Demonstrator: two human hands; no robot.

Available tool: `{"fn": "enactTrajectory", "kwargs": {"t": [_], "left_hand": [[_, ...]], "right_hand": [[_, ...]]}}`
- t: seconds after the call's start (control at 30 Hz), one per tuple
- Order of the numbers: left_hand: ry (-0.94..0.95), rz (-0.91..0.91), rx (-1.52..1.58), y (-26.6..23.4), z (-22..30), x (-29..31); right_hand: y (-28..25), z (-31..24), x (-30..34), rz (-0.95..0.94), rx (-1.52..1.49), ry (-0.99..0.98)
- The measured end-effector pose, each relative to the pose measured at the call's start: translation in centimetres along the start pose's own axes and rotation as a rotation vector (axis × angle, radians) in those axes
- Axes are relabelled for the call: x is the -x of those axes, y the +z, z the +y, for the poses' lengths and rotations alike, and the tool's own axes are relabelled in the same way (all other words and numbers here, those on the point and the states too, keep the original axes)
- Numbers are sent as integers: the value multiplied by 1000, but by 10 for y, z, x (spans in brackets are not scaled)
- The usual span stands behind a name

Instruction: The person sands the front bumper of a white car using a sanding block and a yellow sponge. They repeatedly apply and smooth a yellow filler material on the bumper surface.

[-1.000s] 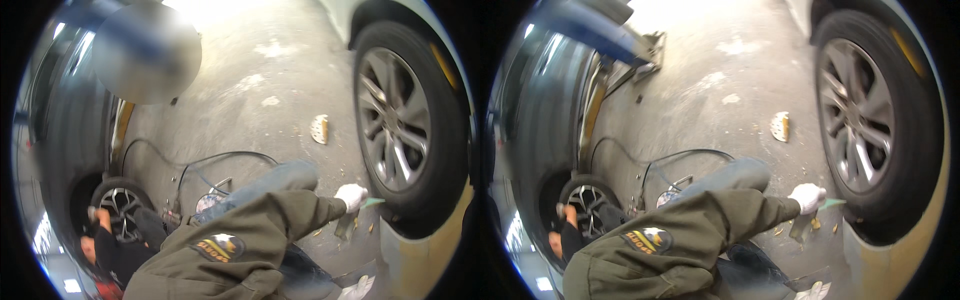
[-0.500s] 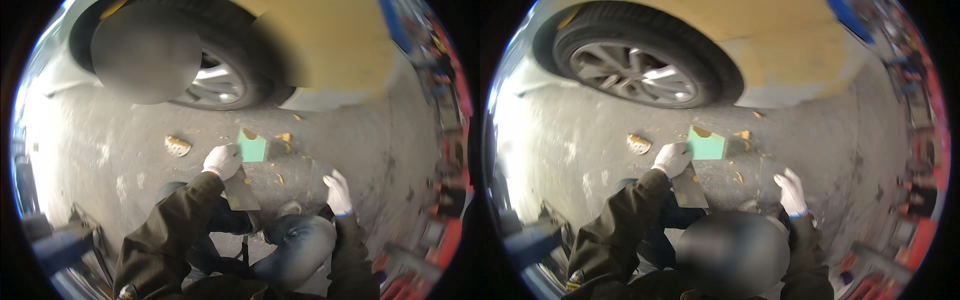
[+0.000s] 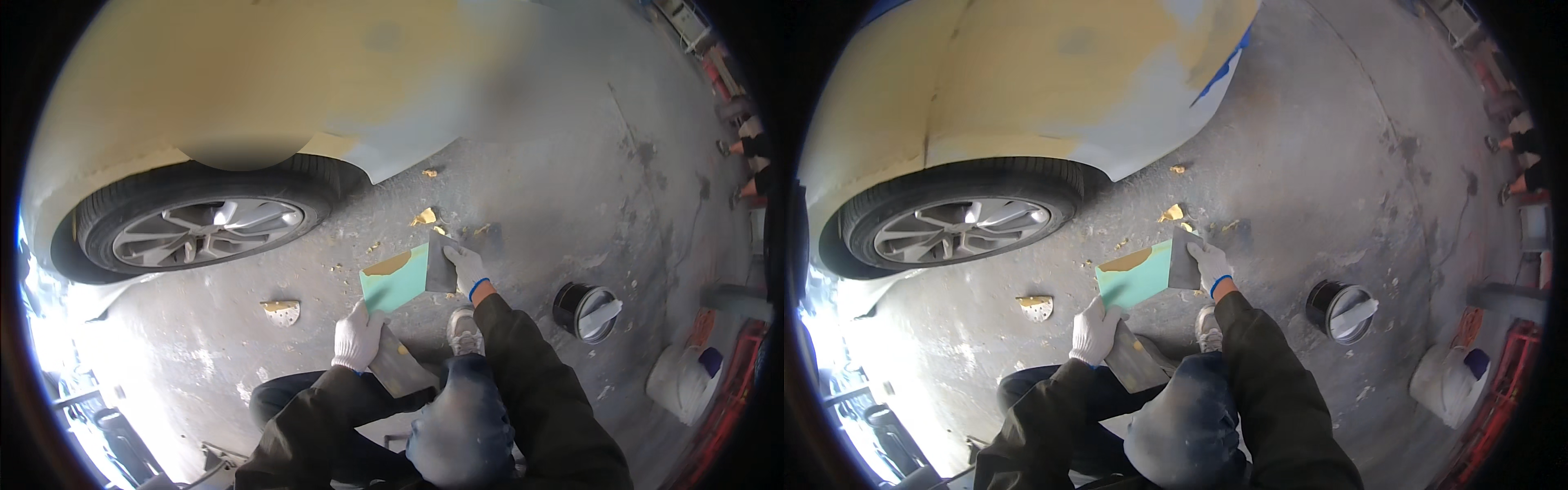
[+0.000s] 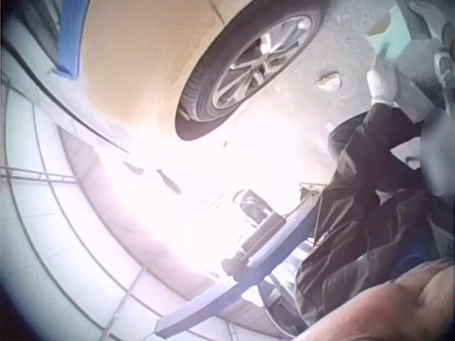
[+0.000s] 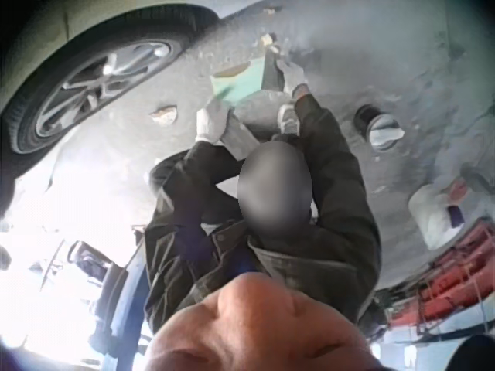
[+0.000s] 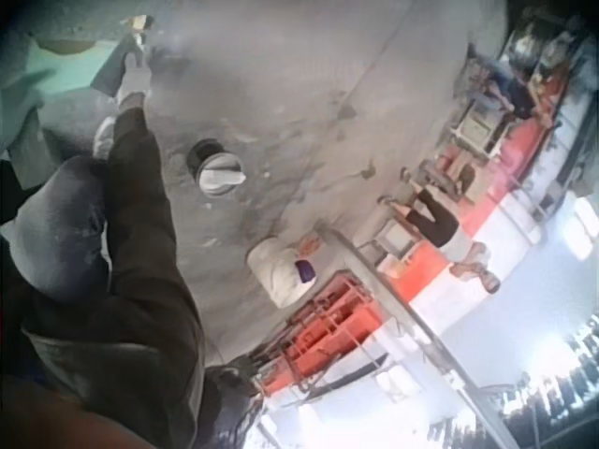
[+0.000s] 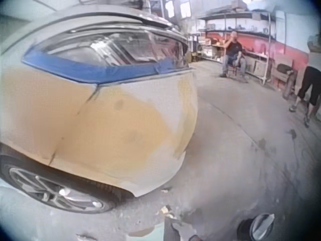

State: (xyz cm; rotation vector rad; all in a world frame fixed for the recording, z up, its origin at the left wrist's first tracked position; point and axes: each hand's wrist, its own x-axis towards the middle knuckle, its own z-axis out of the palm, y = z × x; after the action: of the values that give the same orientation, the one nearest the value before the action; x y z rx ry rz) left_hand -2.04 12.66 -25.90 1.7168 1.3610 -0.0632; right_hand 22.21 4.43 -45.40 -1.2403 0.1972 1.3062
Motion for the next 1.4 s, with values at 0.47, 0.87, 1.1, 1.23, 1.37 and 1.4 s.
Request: {"fn": "enactTrajectory", "kwargs": {"t": [0.47,0.87,1.1,1.23,1.37,1.4], "left_hand": [[65,-155,-322,-2,42,-12],[151,-214,-408,-11,58,-8],[227,-12,-216,-43,32,-37],[182,34,-245,-99,31,-63],[277,25,-339,-146,29,-103],[333,24,-401,-153,27,-114]], "right_hand": [[84,-18,60,-78,-18,6],[108,-85,88,-276,459,-305],[34,-104,89,-242,-402,-373],[-7,-107,126,-111,-386,-414],[-56,-79,146,68,70,-501],[-58,-72,149,77,10,-503]]}}
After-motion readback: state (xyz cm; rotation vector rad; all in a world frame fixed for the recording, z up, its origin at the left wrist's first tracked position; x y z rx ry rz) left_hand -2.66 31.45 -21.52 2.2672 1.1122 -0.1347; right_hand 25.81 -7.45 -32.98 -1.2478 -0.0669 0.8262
